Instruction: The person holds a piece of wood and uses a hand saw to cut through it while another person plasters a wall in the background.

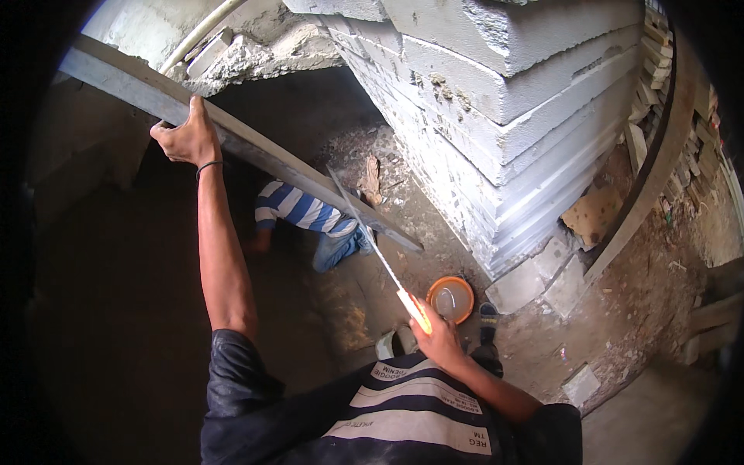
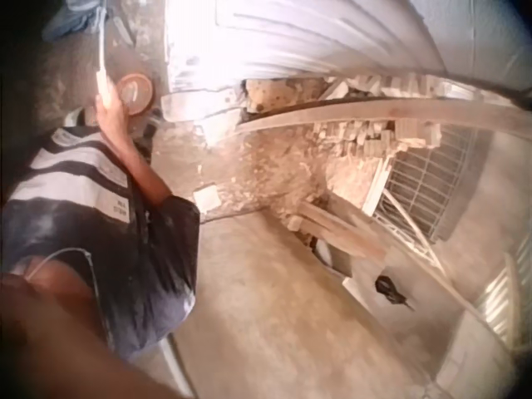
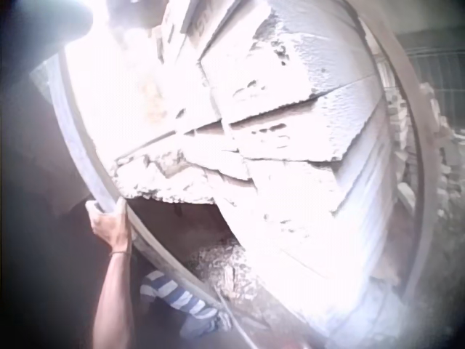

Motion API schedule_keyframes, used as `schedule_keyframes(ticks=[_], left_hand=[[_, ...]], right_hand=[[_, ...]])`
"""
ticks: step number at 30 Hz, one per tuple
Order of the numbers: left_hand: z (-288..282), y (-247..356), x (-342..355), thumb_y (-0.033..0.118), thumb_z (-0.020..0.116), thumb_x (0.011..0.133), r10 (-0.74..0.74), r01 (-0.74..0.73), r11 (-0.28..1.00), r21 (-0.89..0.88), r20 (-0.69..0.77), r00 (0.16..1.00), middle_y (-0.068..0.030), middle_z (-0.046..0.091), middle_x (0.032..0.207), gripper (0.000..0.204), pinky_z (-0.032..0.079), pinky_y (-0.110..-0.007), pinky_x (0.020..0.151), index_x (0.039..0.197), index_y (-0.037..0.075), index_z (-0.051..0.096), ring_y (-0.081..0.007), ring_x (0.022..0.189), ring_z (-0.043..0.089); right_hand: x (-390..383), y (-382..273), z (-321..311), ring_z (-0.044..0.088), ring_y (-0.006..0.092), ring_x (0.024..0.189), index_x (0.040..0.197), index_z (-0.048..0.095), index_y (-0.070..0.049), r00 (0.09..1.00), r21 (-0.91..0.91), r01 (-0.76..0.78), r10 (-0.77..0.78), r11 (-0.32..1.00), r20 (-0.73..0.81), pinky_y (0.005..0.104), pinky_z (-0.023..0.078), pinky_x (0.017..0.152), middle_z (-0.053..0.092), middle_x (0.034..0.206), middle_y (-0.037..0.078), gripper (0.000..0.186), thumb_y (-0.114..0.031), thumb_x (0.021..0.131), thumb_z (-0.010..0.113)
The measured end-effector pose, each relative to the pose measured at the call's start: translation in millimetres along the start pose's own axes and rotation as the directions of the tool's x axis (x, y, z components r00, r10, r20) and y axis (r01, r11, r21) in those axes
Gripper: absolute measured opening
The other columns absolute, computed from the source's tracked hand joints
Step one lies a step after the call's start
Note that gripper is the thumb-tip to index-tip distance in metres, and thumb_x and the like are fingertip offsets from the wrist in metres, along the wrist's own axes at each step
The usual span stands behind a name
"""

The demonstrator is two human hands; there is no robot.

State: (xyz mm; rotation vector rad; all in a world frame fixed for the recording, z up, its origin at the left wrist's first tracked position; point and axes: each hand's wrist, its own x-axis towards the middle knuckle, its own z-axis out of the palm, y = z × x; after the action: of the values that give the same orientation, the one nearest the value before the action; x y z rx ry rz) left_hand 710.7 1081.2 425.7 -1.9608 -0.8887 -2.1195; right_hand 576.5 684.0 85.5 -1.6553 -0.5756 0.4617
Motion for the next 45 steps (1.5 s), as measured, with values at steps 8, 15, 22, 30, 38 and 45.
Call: schedule_keyframes(ticks=[8,15,22,30,38,45], left_hand=[[-15.9,3.8,1.0,0.025,0.080,0.065,0.082,-0.072,0.983,-0.167,0.052,0.995,-0.0160,0.057,0.085,0.048,0.045,-0.045,0.075,0.092,0.001,0.048,-0.0339,0.079,0.058],[-35.4,14.6,-12.0,0.024,0.083,0.071,-0.003,0.081,0.924,-0.375,0.205,0.979,-0.0109,0.055,0.073,0.047,0.047,-0.034,0.065,0.088,0.002,0.045,-0.0175,0.068,0.053],[-16.0,2.0,-19.6,0.013,0.084,0.071,-0.041,0.460,0.536,-0.708,0.523,0.852,-0.0029,0.063,0.086,0.037,0.048,-0.025,0.073,0.091,0.004,0.054,-0.0085,0.077,0.058],[8.3,12.2,-16.8,0.007,0.083,0.070,0.073,0.524,0.429,-0.736,0.606,0.792,-0.0024,0.064,0.086,0.036,0.050,-0.025,0.074,0.091,0.004,0.055,-0.0086,0.079,0.060],[10.0,22.8,-24.1,0.012,0.082,0.073,0.131,0.594,0.379,-0.709,0.677,0.724,-0.0067,0.062,0.100,0.049,0.049,-0.028,0.081,0.108,0.003,0.048,-0.0121,0.089,0.059],[-8.0,43.1,-23.4,0.009,0.076,0.076,0.262,0.722,0.255,-0.643,0.765,0.589,-0.0095,0.058,0.107,0.056,0.050,-0.030,0.083,0.116,0.006,0.038,-0.0158,0.096,0.059]], right_hand=[[-32.6,132.6,-50.3,0.063,0.0397,0.096,0.113,0.064,-0.008,0.939,-0.453,-0.318,0.342,0.833,-0.031,0.0465,0.050,0.082,0.066,0.103,0.021,0.035,-0.031,0.087,0.059],[-58.3,70.6,-109.6,0.065,0.0433,0.086,0.115,0.063,-0.006,0.939,-0.573,-0.309,0.337,0.759,-0.060,0.0494,0.051,0.075,0.067,0.091,0.025,0.044,-0.034,0.081,0.067],[-33.4,69.6,-116.8,0.064,0.0449,0.082,0.120,0.061,-0.007,0.967,-0.615,-0.236,0.242,0.753,-0.076,0.0501,0.051,0.073,0.067,0.086,0.025,0.042,-0.031,0.085,0.062],[-54.5,87.4,-108.1,0.065,0.0444,0.080,0.111,0.064,-0.006,0.978,-0.499,-0.207,0.169,0.841,-0.120,0.0495,0.050,0.070,0.067,0.084,0.025,0.037,-0.031,0.084,0.063],[-73.5,29.9,-108.2,0.065,0.0438,0.079,0.100,0.068,-0.003,0.967,-0.507,-0.250,0.237,0.825,-0.091,0.0479,0.051,0.068,0.066,0.081,0.025,0.039,-0.039,0.085,0.065],[-91.4,-9.3,-119.0,0.064,0.0442,0.080,0.101,0.068,-0.004,0.940,-0.580,-0.324,0.325,0.747,-0.107,0.0492,0.050,0.070,0.065,0.084,0.027,0.035,-0.033,0.082,0.065]])
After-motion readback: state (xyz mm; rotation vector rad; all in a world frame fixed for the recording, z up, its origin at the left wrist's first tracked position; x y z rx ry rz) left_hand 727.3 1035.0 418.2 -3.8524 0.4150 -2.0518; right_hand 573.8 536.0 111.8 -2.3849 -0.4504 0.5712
